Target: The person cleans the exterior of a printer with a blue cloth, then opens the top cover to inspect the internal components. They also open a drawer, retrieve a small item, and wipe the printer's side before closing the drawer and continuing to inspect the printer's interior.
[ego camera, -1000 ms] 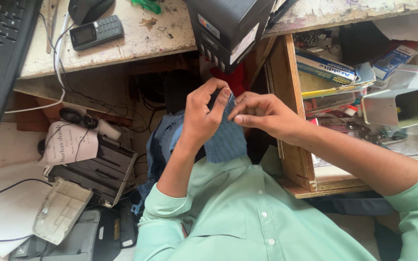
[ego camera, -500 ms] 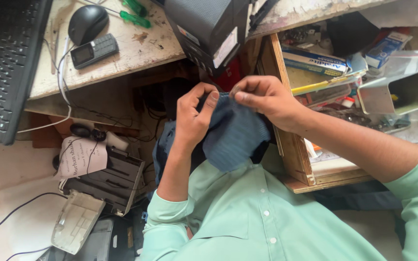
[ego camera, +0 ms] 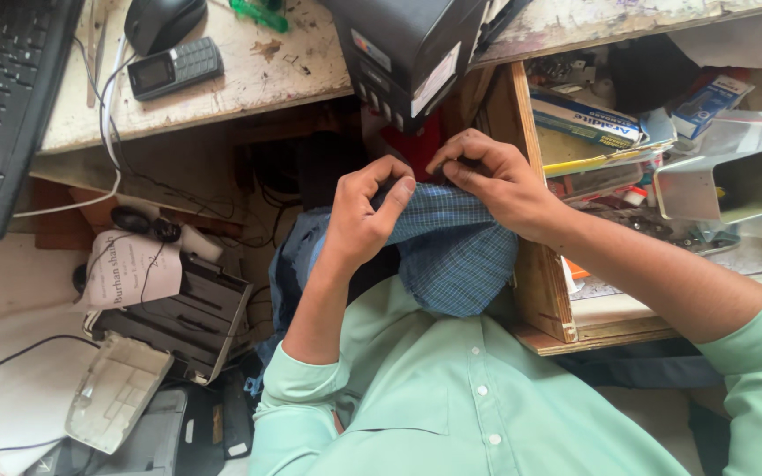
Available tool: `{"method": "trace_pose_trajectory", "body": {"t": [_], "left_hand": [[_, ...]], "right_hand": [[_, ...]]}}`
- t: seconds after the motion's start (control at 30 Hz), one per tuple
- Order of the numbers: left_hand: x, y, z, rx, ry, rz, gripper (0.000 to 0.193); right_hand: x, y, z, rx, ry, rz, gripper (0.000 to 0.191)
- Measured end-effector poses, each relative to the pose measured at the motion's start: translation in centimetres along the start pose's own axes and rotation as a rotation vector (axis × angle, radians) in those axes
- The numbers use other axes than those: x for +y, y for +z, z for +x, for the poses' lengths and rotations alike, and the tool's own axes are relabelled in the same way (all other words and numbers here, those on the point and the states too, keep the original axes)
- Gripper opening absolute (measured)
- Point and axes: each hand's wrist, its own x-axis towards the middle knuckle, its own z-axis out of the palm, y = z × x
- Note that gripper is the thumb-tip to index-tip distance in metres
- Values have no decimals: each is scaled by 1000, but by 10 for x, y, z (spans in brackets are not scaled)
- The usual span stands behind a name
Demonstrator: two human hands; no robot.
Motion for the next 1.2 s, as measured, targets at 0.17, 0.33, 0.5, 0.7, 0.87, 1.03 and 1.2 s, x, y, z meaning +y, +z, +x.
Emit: {"method": "trace_pose_trajectory", "body": {"t": [0.17, 0.33, 0.5, 0.7, 0.87, 1.03, 1.2], "left_hand": [[1, -2, -2, -24, 36, 5, 14], [-1, -1, -3, -20, 80, 21, 13], [-3, 0, -3, 7, 27, 1, 12], [-4, 1, -3, -5, 31, 19, 11], [-8, 1, -4, -16, 26, 18, 10], [-13, 5, -2, 6, 28, 54, 12], [-15, 7, -6, -15, 34, -47, 15]], "right_hand": [[-1, 0, 0, 1, -23, -24, 14], [2, 1, -1, -23, 4, 78, 13], [2, 4, -2, 5, 72, 49, 11], [-6, 5, -2, -24, -64, -146, 15], [-8, 7, -7, -36, -162, -228, 19], [-7, 4, -10, -96, -253, -182, 24], [-4, 4, -6, 82, -82, -130, 16]]}}
